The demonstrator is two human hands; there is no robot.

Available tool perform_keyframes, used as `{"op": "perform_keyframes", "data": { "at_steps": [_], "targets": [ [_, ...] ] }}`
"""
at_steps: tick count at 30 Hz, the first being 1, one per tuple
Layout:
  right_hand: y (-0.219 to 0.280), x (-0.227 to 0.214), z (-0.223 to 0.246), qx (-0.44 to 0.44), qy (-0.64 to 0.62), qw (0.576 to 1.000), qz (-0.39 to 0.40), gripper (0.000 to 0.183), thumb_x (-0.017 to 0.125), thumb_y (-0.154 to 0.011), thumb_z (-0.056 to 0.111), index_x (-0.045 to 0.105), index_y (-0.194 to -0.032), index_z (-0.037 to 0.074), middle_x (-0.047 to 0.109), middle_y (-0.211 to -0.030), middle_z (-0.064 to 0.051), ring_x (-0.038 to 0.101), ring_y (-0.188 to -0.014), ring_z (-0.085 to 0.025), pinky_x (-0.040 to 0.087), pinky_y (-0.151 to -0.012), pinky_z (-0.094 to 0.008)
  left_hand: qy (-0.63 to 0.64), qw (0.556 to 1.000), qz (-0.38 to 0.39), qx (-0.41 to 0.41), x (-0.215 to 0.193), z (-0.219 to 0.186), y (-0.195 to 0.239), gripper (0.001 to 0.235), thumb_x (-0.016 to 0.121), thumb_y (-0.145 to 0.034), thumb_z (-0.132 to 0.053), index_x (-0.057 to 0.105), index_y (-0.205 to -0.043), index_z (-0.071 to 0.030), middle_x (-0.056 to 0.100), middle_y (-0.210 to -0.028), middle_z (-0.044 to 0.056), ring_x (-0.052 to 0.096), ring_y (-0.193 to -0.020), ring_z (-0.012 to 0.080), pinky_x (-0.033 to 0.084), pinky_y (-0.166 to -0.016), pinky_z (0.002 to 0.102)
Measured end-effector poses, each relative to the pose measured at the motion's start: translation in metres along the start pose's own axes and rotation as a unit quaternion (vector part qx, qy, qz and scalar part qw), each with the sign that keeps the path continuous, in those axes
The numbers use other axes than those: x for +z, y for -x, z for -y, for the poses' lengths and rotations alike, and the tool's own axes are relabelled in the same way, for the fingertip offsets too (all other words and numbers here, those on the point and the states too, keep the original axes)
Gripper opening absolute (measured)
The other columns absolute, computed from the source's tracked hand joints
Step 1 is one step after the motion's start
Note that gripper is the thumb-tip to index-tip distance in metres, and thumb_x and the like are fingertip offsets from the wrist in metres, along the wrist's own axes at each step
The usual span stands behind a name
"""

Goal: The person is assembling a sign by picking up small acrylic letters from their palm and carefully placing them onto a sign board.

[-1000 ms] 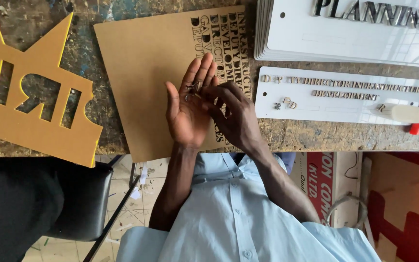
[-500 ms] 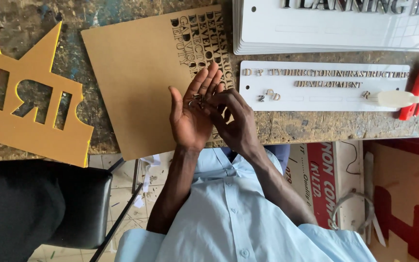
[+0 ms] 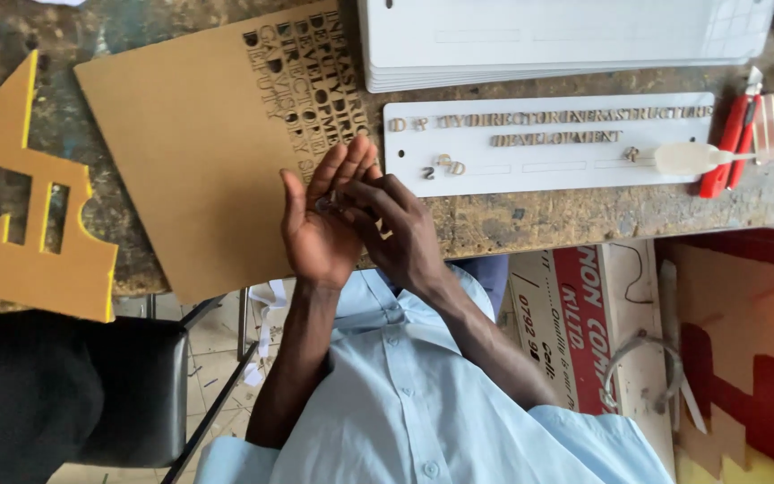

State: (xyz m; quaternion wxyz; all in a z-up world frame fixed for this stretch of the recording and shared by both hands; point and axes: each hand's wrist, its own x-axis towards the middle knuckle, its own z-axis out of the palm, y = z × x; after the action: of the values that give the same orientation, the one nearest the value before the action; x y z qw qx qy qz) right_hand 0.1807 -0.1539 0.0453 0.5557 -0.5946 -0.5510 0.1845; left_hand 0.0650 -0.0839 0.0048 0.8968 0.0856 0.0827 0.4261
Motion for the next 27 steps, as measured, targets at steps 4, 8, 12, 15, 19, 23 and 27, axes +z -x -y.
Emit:
{"op": "perform_keyframes", "data": {
  "at_steps": [4, 8, 12, 15, 19, 23, 27],
  "targets": [
    [0.010, -0.018, -0.004, 0.016, -0.010, 1.000, -0.017, 0.033, 0.075, -0.105, -0.002, 0.080, -0.136, 0.009, 0.068, -0.099, -0.011, 0.072, -0.075, -0.027, 0.060, -0.057, -0.034, 0.007, 0.999, -0.035, -0.013, -0.002, 0.004, 0.000, 0.073, 0.040, -0.120, -0.062, 0.064, -0.161, -0.007, 0.054, -0.174, 0.021, 0.048, -0.167, 0.0347, 0.039, -0.146, 0.047],
    [0.023, -0.045, -0.031, 0.031, 0.002, 0.998, -0.058, 0.022, 0.077, -0.105, 0.000, 0.083, -0.126, 0.005, 0.070, -0.097, -0.013, 0.067, -0.072, -0.023, 0.055, -0.055, -0.032, 0.032, 0.996, -0.084, 0.000, -0.006, 0.010, -0.002, 0.065, 0.049, -0.119, -0.056, 0.072, -0.153, -0.005, 0.064, -0.165, 0.022, 0.058, -0.160, 0.0342, 0.045, -0.142, 0.048],
    [0.039, -0.082, -0.055, 0.046, 0.068, 0.991, -0.107, 0.015, 0.077, -0.108, -0.001, 0.083, -0.121, 0.003, 0.069, -0.094, -0.014, 0.064, -0.069, -0.022, 0.052, -0.054, -0.032, 0.045, 0.995, -0.090, -0.005, -0.006, 0.016, -0.004, 0.064, 0.050, -0.119, -0.055, 0.073, -0.151, -0.005, 0.066, -0.163, 0.023, 0.060, -0.159, 0.0345, 0.045, -0.141, 0.049],
    [0.041, -0.101, -0.048, 0.051, 0.105, 0.986, -0.121, 0.011, 0.078, -0.109, 0.001, 0.083, -0.119, 0.004, 0.069, -0.095, -0.012, 0.062, -0.065, -0.021, 0.050, -0.053, -0.032, 0.068, 0.993, -0.099, 0.011, -0.010, 0.007, -0.006, 0.064, 0.052, -0.118, -0.054, 0.071, -0.153, -0.004, 0.065, -0.163, 0.026, 0.060, -0.159, 0.0377, 0.048, -0.140, 0.053],
    [0.042, -0.097, -0.042, 0.056, 0.082, 0.988, -0.122, 0.012, 0.076, -0.110, 0.000, 0.083, -0.119, 0.004, 0.069, -0.096, -0.010, 0.058, -0.063, -0.016, 0.048, -0.053, -0.031, 0.065, 0.991, -0.099, 0.060, -0.014, -0.025, -0.006, 0.059, 0.056, -0.118, -0.050, 0.073, -0.153, -0.005, 0.068, -0.164, 0.023, 0.062, -0.160, 0.0355, 0.050, -0.142, 0.050],
    [0.043, -0.081, -0.041, 0.043, 0.062, 0.990, -0.120, 0.014, 0.077, -0.107, -0.001, 0.084, -0.118, 0.004, 0.070, -0.095, -0.013, 0.059, -0.062, -0.019, 0.049, -0.053, -0.032, 0.054, 0.989, -0.103, 0.088, -0.022, -0.050, 0.002, 0.055, 0.059, -0.118, -0.047, 0.074, -0.152, -0.006, 0.070, -0.164, 0.019, 0.062, -0.162, 0.0329, 0.049, -0.145, 0.047],
    [0.045, -0.072, -0.039, 0.040, 0.058, 0.992, -0.102, 0.012, 0.078, -0.107, 0.001, 0.085, -0.117, 0.004, 0.071, -0.096, -0.011, 0.057, -0.061, -0.020, 0.048, -0.054, -0.033, 0.039, 0.989, -0.117, 0.087, -0.028, -0.053, 0.006, 0.052, 0.059, -0.118, -0.046, 0.075, -0.152, -0.009, 0.071, -0.164, 0.016, 0.063, -0.163, 0.0303, 0.049, -0.146, 0.044]
  ]
}}
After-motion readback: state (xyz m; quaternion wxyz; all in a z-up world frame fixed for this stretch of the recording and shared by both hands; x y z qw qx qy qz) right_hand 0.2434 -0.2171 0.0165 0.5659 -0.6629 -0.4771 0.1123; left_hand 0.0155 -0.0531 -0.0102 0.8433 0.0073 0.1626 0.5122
